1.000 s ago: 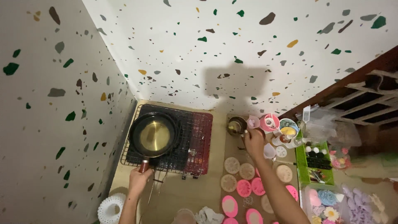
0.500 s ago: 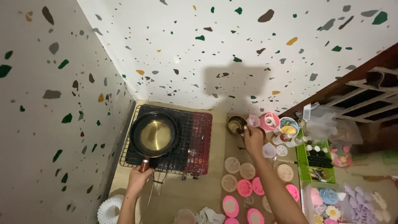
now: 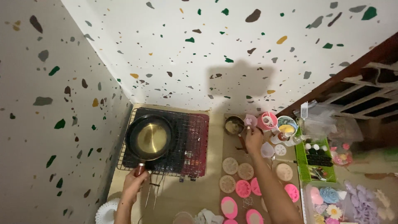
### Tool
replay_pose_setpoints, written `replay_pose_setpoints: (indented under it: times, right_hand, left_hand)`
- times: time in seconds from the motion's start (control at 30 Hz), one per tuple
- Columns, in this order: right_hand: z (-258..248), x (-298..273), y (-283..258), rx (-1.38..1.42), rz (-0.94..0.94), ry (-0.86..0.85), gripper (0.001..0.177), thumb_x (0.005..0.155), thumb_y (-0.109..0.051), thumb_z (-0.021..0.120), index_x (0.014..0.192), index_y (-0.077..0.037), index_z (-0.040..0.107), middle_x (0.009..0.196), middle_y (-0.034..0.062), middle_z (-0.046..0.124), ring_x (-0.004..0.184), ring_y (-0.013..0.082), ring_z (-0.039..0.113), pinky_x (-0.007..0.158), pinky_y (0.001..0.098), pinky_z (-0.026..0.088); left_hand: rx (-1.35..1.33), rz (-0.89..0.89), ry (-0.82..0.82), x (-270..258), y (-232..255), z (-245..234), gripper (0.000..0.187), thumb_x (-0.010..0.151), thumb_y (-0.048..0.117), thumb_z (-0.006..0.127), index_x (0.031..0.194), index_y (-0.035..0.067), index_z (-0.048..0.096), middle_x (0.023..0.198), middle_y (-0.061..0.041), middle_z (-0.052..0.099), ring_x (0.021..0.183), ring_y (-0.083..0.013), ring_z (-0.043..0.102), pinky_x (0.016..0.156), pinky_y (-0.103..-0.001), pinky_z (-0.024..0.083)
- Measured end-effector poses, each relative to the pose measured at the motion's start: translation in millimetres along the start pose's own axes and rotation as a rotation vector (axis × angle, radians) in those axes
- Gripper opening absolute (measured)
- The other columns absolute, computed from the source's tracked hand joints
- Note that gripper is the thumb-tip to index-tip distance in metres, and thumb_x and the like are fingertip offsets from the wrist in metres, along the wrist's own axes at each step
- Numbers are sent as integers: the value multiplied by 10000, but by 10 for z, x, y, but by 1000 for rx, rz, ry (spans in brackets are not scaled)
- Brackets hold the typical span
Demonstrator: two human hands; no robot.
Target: Melting wax and pouring it into silicone molds to create candles.
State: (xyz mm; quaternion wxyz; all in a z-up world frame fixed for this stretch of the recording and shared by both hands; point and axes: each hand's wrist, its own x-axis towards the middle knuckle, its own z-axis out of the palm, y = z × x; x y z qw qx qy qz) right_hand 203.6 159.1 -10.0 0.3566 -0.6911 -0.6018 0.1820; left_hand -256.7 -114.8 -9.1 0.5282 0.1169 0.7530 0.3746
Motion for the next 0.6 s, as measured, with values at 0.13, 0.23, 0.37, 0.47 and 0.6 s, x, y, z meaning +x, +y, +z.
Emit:
replay_pose_setpoints:
  times: [0.13, 0.23, 0.37, 0.47, 0.6]
  right_hand:
    - [-70, -64, -4, -77, -41, 53, 277, 985, -206, 597, 1081, 10, 742, 971, 253, 716, 923, 432, 679, 839, 506, 514]
    - [175, 28, 456, -62, -146, 54, 277, 962, -193, 621, 1091, 23, 737, 1024, 251, 716, 971, 430, 668, 869, 499, 509]
    - [11, 33, 284, 7, -162, 31, 283, 960, -193, 623, 1114, 17, 732, 1049, 238, 719, 987, 406, 678, 896, 473, 515]
    - [-218, -12, 124, 101, -132, 32, 273, 988, -188, 600, 1134, 6, 726, 1087, 234, 712, 988, 397, 679, 880, 463, 516]
    - [-501, -85, 103, 118, -147, 25, 261, 981, -172, 591, 1135, -17, 735, 1092, 218, 714, 996, 380, 681, 882, 453, 520]
  left_hand:
    - [-35, -10, 104, -25, -27, 19, 456, 786, 218, 815, 1152, 75, 584, 756, -40, 554, 546, -130, 460, 474, -311, 338]
    - [-126, 28, 96, -12, -147, 2, 515, 774, 205, 808, 1201, 51, 564, 790, -38, 528, 568, -127, 437, 475, -316, 324]
    - [-170, 108, 125, 130, -367, -16, 571, 770, 173, 788, 1252, 29, 520, 856, -59, 562, 600, -119, 464, 477, -319, 342]
    - [-83, 98, 178, 58, -308, 17, 640, 795, 180, 801, 1321, 20, 474, 882, -113, 543, 629, -169, 473, 527, -363, 392]
    - [16, 45, 263, -129, -239, 100, 688, 814, 172, 771, 1383, 63, 400, 1040, -132, 614, 812, -196, 629, 712, -392, 524]
